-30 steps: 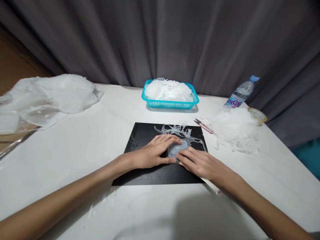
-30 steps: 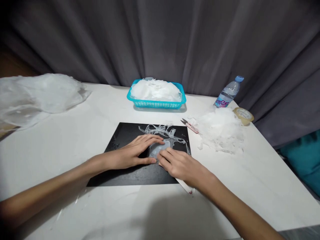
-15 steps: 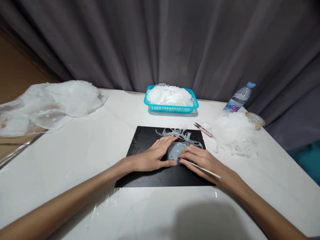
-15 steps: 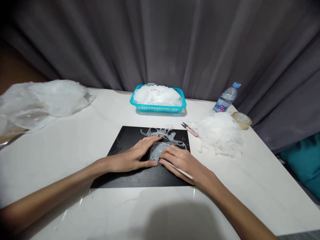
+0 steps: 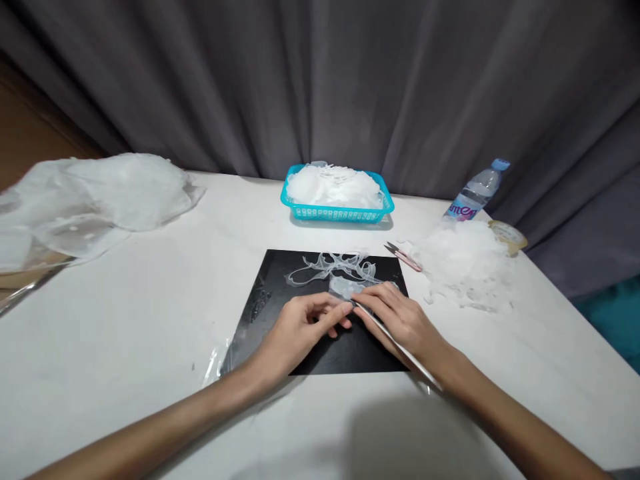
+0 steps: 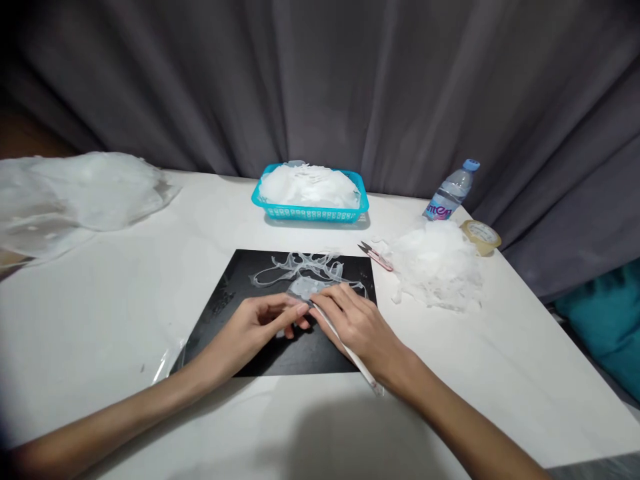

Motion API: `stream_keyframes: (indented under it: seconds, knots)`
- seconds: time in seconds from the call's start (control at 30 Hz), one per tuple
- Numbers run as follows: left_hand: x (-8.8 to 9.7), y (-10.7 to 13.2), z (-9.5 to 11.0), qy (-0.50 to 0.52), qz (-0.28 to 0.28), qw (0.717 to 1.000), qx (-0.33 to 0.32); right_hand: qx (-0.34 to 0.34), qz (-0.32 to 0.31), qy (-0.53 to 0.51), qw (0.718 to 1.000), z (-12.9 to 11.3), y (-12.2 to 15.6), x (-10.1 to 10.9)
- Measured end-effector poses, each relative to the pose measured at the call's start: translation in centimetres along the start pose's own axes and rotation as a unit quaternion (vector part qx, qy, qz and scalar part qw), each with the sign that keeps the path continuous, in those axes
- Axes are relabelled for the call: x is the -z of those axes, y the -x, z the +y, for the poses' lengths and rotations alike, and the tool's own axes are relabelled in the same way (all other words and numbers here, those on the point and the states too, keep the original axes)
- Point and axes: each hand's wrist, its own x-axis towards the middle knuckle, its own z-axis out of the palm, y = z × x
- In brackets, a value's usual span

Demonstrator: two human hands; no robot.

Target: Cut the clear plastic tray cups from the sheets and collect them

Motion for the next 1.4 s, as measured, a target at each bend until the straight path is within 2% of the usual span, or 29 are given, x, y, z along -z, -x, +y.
stream_keyframes:
  seconds: [0.1,0.27,0.3,0.37,0.43,0.5,0.57,0.63,0.7,0.77,0.8,0.83,0.9,0.97,1.0,1.1,1.17,1.27,1.4]
  knots:
    - [-0.3,-0.2,-0.1,0.054,0.009,0.998,-0.001,0.007,-0.002,0.007,1.000,-0.4,0.2,-0.2]
    - [-0.6,0.3,-0.7,0.034,0.050,0.998,-0.030,-0.017,0.005,-0.009,1.000,-0.7,0.0,-0.7]
    - [-0.6,0.5,-0.8,0.025,0.058,0.998,-0.025,-0.043,0.016,-0.023,0.999,-0.3,0.0,-0.8]
    - [-0.5,0.7,-0.9,0.007,0.072,0.997,-0.001,-0.138,0.065,-0.049,0.987,1.1,-0.1,-0.7]
    - [-0.3,0.9,-1.0,-0.007,0.072,0.997,0.020,-0.258,0.125,-0.079,0.955,2.9,-0.2,-0.3]
    - [0.1,1.0,-1.0,-0.028,0.038,0.998,0.033,-0.315,0.141,-0.118,0.931,4.1,-0.2,0.4]
    - [0.7,0.8,-0.9,-0.066,-0.010,0.997,0.045,-0.292,0.109,-0.156,0.937,4.3,-0.3,1.1]
    - [1.4,0.4,-0.6,-0.130,-0.007,0.991,0.041,-0.232,0.062,-0.184,0.953,3.7,-0.6,1.8]
    - [2.1,-0.2,-0.2,-0.207,0.077,0.975,-0.005,-0.181,0.023,-0.198,0.963,2.7,-0.8,2.2]
    - [2.6,-1.0,0.4,-0.274,0.161,0.942,-0.104,-0.151,-0.003,-0.198,0.968,2.1,-1.0,2.5]
    - [2.8,-1.5,0.7,-0.295,0.166,0.927,-0.159,-0.142,-0.015,-0.199,0.970,2.0,-1.1,2.5]
    - [3.0,-2.0,1.0,-0.307,0.138,0.918,-0.210,-0.136,-0.025,-0.202,0.970,2.0,-1.2,2.6]
    - [3.1,-3.2,1.7,-0.311,0.023,0.915,-0.256,-0.132,-0.027,-0.211,0.968,2.0,-1.2,2.6]
    - [3.1,-4.2,2.2,-0.290,-0.065,0.928,-0.226,-0.130,0.005,-0.199,0.971,2.0,-1.2,2.6]
    - [3.1,-4.6,2.3,-0.263,-0.076,0.941,-0.197,-0.129,0.034,-0.180,0.975,2.0,-1.1,2.7]
    - [3.0,-5.3,2.1,-0.093,-0.053,0.989,-0.104,-0.123,0.120,-0.100,0.980,1.4,-0.8,2.8]
    - [2.9,-5.3,1.6,0.048,-0.065,0.996,-0.049,-0.109,0.147,-0.060,0.981,0.9,-0.7,2.6]
    - [2.6,-4.6,1.1,0.167,-0.091,0.982,0.018,-0.098,0.123,-0.065,0.985,-0.2,-0.8,1.6]
    - [1.9,-3.4,0.7,0.170,-0.068,0.983,0.032,-0.186,0.047,-0.038,0.981,-1.3,-0.9,-0.3]
